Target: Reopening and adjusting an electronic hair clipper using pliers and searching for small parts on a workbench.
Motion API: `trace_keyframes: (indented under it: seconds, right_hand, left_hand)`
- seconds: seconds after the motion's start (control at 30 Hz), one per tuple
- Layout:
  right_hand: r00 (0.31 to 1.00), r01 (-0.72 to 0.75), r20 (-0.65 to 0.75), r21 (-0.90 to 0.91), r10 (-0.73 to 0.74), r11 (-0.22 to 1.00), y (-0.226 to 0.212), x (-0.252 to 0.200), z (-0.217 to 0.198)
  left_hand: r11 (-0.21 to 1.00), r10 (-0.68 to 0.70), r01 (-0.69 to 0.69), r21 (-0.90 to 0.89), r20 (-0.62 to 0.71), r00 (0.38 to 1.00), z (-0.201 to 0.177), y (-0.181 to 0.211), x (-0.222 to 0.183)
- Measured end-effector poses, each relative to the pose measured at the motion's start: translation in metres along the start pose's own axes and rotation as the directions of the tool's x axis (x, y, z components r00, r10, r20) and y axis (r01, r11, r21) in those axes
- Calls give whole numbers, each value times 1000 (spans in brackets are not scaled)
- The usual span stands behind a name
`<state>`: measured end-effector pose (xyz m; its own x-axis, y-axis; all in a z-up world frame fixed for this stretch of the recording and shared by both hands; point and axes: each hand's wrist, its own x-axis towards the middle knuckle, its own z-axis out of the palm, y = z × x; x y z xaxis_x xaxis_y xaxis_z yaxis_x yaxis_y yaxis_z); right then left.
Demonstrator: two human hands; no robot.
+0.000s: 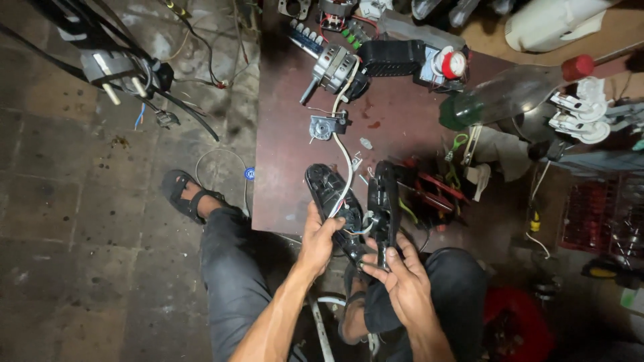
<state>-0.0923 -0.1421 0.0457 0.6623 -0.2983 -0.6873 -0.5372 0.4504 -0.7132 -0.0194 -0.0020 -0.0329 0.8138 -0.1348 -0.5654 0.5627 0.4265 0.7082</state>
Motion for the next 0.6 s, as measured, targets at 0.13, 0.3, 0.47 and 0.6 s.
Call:
trace_keyframes:
  seconds: [0.13, 0.3, 0.47, 0.6]
  right_hand:
    - [999, -27, 42, 45, 26, 999, 4, 2, -17]
    - [976, 22, 212, 129, -50, 991, 30, 19, -49]
    - [964, 25, 256, 201, -77, 979, 36, 29, -58]
    - [993, 40, 107, 141, -55, 989, 32, 35, -53]
  left_hand:
    - [1000, 11, -11, -4, 32, 999, 2, -7, -2]
    - [988, -6, -10, 156, 104, 995, 5, -2, -6]
    - [996, 37, -45, 72, 99, 994, 2, -15, 1]
    - [985, 123, -111, -135, 85, 989, 0, -28, 10]
